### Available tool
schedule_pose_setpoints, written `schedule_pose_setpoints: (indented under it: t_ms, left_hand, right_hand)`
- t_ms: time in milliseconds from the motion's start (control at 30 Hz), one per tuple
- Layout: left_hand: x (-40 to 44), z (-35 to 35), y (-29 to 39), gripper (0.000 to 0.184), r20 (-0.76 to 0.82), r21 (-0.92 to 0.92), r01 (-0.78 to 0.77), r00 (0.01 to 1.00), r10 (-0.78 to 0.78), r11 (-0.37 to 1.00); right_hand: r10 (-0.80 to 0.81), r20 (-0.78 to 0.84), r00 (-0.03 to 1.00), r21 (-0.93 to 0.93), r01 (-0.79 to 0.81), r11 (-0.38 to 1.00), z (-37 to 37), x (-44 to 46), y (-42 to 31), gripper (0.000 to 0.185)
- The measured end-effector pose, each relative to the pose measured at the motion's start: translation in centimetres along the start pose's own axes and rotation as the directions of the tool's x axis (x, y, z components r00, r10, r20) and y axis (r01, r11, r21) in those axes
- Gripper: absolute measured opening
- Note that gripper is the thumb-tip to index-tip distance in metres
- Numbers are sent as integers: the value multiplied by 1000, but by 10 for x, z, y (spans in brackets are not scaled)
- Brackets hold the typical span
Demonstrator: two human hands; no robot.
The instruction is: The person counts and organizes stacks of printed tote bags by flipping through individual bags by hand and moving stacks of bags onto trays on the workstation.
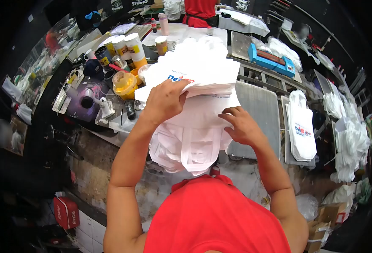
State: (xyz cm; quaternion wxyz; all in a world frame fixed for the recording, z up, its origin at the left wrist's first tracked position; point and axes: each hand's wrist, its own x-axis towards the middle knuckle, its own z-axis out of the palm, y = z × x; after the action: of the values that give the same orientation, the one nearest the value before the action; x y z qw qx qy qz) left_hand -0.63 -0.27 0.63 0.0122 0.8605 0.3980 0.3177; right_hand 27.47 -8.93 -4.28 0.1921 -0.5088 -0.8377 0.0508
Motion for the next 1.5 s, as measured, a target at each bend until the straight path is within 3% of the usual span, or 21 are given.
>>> schedule_pose_setpoints:
  t_ms: [100,233,533,600,633,700,733,767,833,900,967,1000,1033,1133,1233,1267,1300,1333,1400,1467,1500]
  left_hand:
    - [7,-6,1,23,-52,44,34,998,-32,998]
    - [13,-8,1,22,-96,45,0,995,4,999]
    - [12,-6,2,22,-80,53,11,997,-7,999]
    - [13,-7,2,22,-85,47,-1,996,5,999]
    - [14,-7,2,22,-85,47,-3,996,7,999]
    - [13,-7,1,23,-67,64,19,998,-15,998]
    - [13,-7,0,23,-67,63,17,998,-12,998]
    - [11,-6,-2,23,-66,49,15,998,-12,999]
    - [9,-8,-2,23,-66,33,12,998,-10,999]
    - [8,-11,0,23,-51,29,17,999,-15,999]
    - [8,-9,-4,26,-27,15,25,999,-24,1000]
    - [10,-8,-5,28,-6,3,34,999,-34,999]
    - [10,-9,-4,28,-7,4,27,1000,-27,1000]
    - [6,-11,3,27,-19,13,19,1000,-19,1000]
    - [2,-10,1,30,28,-14,36,999,-36,999]
    - [1,-8,-2,29,37,-14,14,999,-14,1000]
    - [0,-5,-3,29,34,-13,13,999,-13,1000]
    - [-2,-3,-3,28,40,-28,-30,999,31,999]
    - [-9,10,-9,30,7,1,-109,994,109,994]
    - [-13,8,-1,32,53,30,-117,992,115,993]
    - [-15,8,3,34,110,55,-130,986,123,990]
  right_hand:
    - [29,153,988,-56,-21,998,9,6,9,27]
    - [33,58,998,-4,-33,999,7,12,-6,25]
    - [111,240,964,418,-206,885,-26,0,-38,35]
    - [132,464,876,530,-394,751,-32,2,-39,56]
    - [134,463,876,530,-394,751,-28,-2,-37,56]
    - [-220,315,923,898,-215,385,-20,-18,-27,70]
    - [-275,377,885,744,-112,658,-38,-20,-21,79]
    - [-273,376,886,743,-113,659,-37,-27,-9,79]
    - [-107,260,960,380,0,925,-29,-39,13,86]
    - [25,306,952,271,-112,956,-26,-48,12,80]
    - [-49,265,963,-30,59,998,-11,-52,-1,62]
    - [-118,142,983,9,118,993,-6,-54,-9,38]
    - [-115,136,984,7,115,993,-8,-57,-8,38]
    - [155,126,980,390,-193,900,-35,-74,2,16]
    - [385,199,901,546,-428,721,-118,-110,5,18]
    - [639,-73,766,755,-376,536,-114,-133,22,25]
    - [636,-259,727,788,-222,574,-133,-143,49,30]
    - [834,-407,373,899,0,438,-146,-144,70,35]
    - [731,-650,209,716,-155,681,-192,-191,142,42]
    - [705,-683,191,729,249,638,-217,-127,57,47]
    - [650,-736,189,675,275,684,-227,-114,60,48]
